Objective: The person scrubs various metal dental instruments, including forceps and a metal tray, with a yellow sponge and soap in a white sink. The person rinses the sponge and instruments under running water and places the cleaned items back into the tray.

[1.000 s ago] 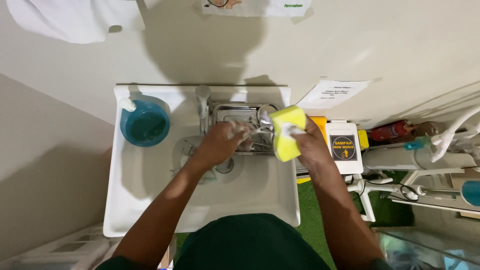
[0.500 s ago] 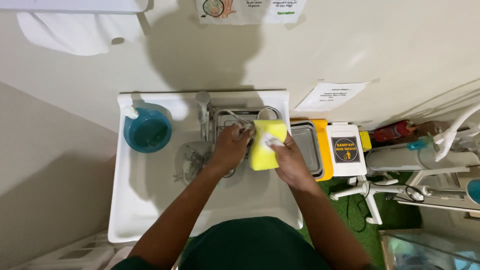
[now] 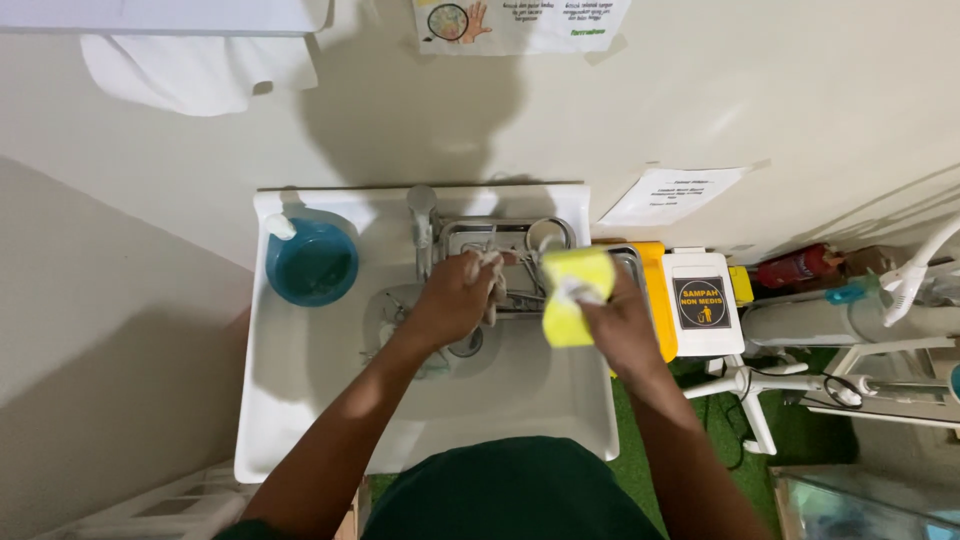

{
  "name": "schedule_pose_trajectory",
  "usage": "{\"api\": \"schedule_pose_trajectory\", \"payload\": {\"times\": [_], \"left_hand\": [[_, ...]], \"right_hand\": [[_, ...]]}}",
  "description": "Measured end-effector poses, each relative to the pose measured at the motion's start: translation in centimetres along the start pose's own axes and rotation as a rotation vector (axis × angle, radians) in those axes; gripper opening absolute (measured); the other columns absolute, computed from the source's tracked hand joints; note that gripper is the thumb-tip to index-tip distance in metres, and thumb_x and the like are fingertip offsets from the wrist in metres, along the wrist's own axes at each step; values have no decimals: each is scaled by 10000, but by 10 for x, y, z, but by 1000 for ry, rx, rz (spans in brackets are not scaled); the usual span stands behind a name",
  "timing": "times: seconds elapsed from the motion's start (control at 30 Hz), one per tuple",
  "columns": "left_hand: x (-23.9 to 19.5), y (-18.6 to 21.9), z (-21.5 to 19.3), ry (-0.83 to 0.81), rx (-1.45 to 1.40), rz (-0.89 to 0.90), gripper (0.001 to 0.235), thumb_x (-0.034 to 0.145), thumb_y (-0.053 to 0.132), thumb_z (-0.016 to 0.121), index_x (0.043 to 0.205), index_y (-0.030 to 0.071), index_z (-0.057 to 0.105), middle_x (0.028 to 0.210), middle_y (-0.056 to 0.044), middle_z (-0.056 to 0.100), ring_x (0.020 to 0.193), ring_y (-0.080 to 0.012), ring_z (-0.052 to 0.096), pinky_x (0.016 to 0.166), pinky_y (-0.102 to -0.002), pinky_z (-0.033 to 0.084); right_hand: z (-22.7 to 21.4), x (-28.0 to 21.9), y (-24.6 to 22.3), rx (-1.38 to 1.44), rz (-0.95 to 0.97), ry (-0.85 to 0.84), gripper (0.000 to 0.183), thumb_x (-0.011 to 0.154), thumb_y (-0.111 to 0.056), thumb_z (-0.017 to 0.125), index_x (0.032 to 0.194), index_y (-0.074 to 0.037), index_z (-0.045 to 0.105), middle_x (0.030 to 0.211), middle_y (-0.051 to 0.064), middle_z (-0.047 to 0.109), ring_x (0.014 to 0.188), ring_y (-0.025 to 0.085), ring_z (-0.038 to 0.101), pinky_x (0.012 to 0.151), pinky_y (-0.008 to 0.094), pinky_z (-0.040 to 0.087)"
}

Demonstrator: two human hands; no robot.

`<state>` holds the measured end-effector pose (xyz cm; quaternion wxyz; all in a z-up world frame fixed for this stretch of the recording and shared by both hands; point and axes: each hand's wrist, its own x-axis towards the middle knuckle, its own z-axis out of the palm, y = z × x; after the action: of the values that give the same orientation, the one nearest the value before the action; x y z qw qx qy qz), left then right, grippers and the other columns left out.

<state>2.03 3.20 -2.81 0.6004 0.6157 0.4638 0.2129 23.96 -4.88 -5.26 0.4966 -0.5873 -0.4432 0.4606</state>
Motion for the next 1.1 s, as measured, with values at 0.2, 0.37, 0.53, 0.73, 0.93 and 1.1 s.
{"api": "schedule_pose_trajectory", "payload": {"times": [0.2, 0.37, 0.53, 0.73, 0.93, 1.1], "left_hand": [[7, -17, 1, 69, 242, 85, 339, 1067, 269, 451, 1119, 2, 654, 724, -142, 692, 611, -235, 668, 652, -425, 540], [-1, -26, 8, 30, 423, 397, 261, 1012, 192, 554, 1081, -22, 685, 874, -186, 714, 758, -318, 693, 711, -465, 554], [-18, 6, 2, -114, 343, 77, 273, 1014, 203, 524, 1074, 7, 704, 768, -147, 734, 700, -258, 744, 742, -423, 599], [-23, 8, -4, -113, 75, 148, 339, 1008, 190, 467, 1233, 67, 689, 745, -144, 744, 687, -214, 700, 752, -424, 555], [-15, -15, -2, -97, 256, 101, 356, 1043, 225, 480, 1225, -25, 657, 1046, -211, 738, 881, -213, 679, 845, -405, 531], [-13, -22, -1, -81, -137, -220, 479, 1056, 233, 489, 1488, 42, 410, 1129, -248, 688, 845, -214, 619, 746, -378, 529]], "right_hand": [[5, -8, -50, -94, -164, 53, 327, 908, -87, 774, 1213, -58, 659, 1009, 76, 736, 882, 179, 713, 750, 352, 628], [16, 5, -68, -631, -666, -82, 567, 741, -52, 839, 1276, -34, 653, 1142, 142, 730, 1053, 300, 704, 937, 423, 562], [22, 14, -81, -905, -747, -17, 664, 618, 17, 791, 1271, -35, 681, 1142, 167, 728, 1057, 347, 689, 939, 425, 567], [25, 15, -103, -524, -562, -37, 423, 841, -86, 851, 1222, -42, 672, 1085, 109, 761, 962, 208, 760, 853, 342, 605], [26, 18, -91, -693, -601, -109, 434, 777, -22, 769, 1201, -15, 678, 1088, 131, 727, 922, 209, 728, 801, 312, 611], [25, 16, -94, 175, -200, 66, 218, 996, -54, 677, 1154, -23, 530, 1092, 181, 737, 952, 207, 746, 791, 359, 636]]}}
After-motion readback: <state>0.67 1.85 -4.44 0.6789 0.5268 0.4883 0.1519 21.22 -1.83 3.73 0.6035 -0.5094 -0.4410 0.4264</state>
